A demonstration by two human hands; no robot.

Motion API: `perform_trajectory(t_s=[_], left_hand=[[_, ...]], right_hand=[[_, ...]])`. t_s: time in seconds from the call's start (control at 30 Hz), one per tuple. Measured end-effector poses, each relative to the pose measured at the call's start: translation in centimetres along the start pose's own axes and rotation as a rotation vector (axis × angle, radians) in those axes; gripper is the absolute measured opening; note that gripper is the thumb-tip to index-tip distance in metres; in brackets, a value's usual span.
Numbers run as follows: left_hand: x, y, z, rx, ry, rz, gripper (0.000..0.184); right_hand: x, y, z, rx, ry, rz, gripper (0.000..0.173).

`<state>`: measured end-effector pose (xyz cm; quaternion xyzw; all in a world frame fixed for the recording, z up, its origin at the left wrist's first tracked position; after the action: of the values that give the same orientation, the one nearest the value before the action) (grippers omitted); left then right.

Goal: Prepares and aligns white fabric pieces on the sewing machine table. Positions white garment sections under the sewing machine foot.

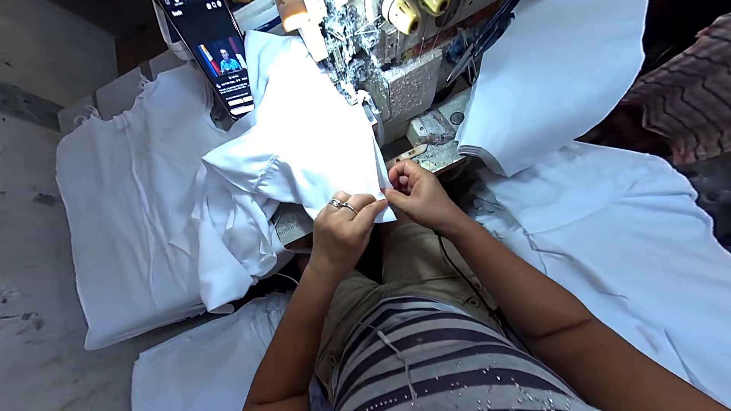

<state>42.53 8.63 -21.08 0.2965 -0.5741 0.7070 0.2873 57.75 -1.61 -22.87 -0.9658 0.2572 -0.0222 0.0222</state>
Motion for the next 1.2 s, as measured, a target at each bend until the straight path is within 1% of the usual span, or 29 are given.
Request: perform_trajectory(t_s=[0.03, 0.07, 0.17, 0.2, 0.43, 0.5, 0.6, 0.63, 0.7, 0.73, 0.8, 0.83, 0.9, 0.97, 1.1, 1.2], left_hand=[[-0.5, 0.4, 0.0, 0.003, -0.042, -0.005, 0.015], [-1.0, 0.8, -0.1, 0.010, -0.061, -0.016, 0.016], [-1.9, 1.7, -0.2, 0.013, -0.085, -0.012, 0.012], [-2.1, 1.9, -0.2, 0.014, -0.083, -0.007, 0.012], [-2.7, 2.3, 0.8, -0.003, -0.042, 0.046, 0.009], [-2.8, 2.4, 0.8, -0.014, -0.051, 0.037, 0.010], [-3.1, 2.4, 0.8, -0.031, -0.064, 0.015, 0.012], [-3.2, 2.4, 0.9, -0.034, -0.070, 0.002, 0.013], [-3.5, 2.3, 1.1, -0.014, -0.110, -0.020, 0.015], [-3.7, 2.3, 1.3, 0.010, -0.137, -0.016, 0.019], [-4.1, 2.2, 1.5, 0.026, -0.186, 0.030, 0.034], [-4.2, 2.0, 1.6, 0.031, -0.211, 0.064, 0.036], [-3.8, 1.6, 1.6, 0.034, -0.253, 0.088, 0.027], [-3.3, 1.3, 1.4, 0.019, -0.273, 0.060, 0.020], [-2.7, 0.8, 0.6, -0.002, -0.302, -0.024, 0.021], [-1.9, -0.6, -0.4, -0.013, -0.344, -0.061, 0.026]], right_hand=[[0.3, 0.5, 0.1, -0.044, -0.017, -0.032, 0.025], [0.6, 0.9, 0.3, -0.068, -0.014, -0.055, 0.030], [1.3, 2.1, 0.7, -0.116, -0.011, -0.094, 0.013], [1.4, 2.4, 0.8, -0.126, -0.013, -0.102, 0.012], [1.8, 3.5, 1.0, -0.139, -0.008, -0.147, 0.015], [1.8, 3.6, 0.9, -0.131, -0.044, -0.162, 0.015], [1.8, 3.5, 0.9, -0.134, -0.133, -0.175, 0.021], [1.7, 3.3, 1.0, -0.115, -0.136, -0.163, 0.021], [1.3, 3.1, 1.4, -0.053, -0.073, -0.082, 0.022], [1.1, 3.1, 1.3, -0.017, -0.027, -0.042, 0.022], [0.8, 3.4, 0.4, 0.056, 0.061, 0.016, 0.022], [0.6, 3.8, -0.2, 0.096, 0.091, 0.040, 0.023], [0.1, 4.6, -1.2, 0.158, 0.119, 0.088, 0.022], [-0.2, 4.9, -1.3, 0.173, 0.128, 0.120, 0.022], [-0.5, 4.2, -0.4, 0.168, 0.129, 0.167, 0.023], [-0.7, 2.4, -0.2, 0.203, 0.125, 0.195, 0.023]])
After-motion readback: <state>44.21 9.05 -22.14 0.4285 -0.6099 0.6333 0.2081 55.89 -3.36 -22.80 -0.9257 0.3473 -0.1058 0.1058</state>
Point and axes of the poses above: each hand's wrist, its own y-axis away from the middle knuckle, its own x-axis out of the back of the hand, z = x × y, the point moved 1 cm from there along -y, towards the middle knuckle, and after that the axes turned 9 degrees about -y, right-handed, at the moved point
